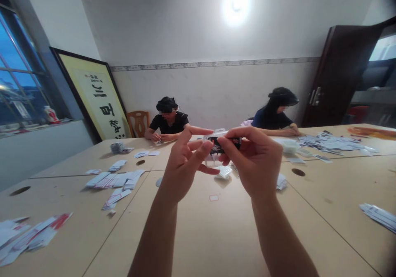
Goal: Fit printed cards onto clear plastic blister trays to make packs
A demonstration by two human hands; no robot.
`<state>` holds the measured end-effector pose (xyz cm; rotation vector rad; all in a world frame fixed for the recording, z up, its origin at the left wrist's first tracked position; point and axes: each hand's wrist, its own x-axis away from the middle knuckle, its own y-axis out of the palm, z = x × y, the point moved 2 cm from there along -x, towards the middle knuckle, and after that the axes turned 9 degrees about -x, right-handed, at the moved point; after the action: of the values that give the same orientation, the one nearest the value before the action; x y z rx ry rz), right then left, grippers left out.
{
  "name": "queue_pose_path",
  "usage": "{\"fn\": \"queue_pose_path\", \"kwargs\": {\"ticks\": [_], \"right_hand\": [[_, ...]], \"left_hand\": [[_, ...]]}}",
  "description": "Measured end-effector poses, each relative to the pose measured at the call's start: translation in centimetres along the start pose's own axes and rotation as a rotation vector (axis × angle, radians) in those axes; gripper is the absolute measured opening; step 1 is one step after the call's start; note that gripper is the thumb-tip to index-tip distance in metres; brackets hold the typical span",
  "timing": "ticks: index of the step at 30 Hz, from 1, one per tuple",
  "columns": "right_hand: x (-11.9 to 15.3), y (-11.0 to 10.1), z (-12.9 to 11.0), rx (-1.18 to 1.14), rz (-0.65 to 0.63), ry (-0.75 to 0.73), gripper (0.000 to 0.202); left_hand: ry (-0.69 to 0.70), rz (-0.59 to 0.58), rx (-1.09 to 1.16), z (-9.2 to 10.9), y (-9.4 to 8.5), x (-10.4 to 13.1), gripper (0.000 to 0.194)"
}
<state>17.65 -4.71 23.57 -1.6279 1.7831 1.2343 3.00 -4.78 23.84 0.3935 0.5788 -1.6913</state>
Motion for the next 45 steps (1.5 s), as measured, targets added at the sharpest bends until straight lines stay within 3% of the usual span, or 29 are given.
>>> {"fn": "queue_pose_path", "kwargs": {"ticks": [9,17,45], "right_hand": [[0.13,0.12,0.14,0.013,0.029,-0.012,0.009],[0.12,0.32,-0.10,0.005,0.044,-0.017,0.011],[0.03,0.36,0.06,0.014,0.032,-0.036,0.011]], "left_hand": [[-0.036,0.014,-0.016,0.08,0.10,-0.07,0.029],[0.039,0.010,-0.005,-0.49,0.05,-0.24,0.028],[0.067,0.037,0.051,-0.78,0.11,-0.38,0.017]]}}
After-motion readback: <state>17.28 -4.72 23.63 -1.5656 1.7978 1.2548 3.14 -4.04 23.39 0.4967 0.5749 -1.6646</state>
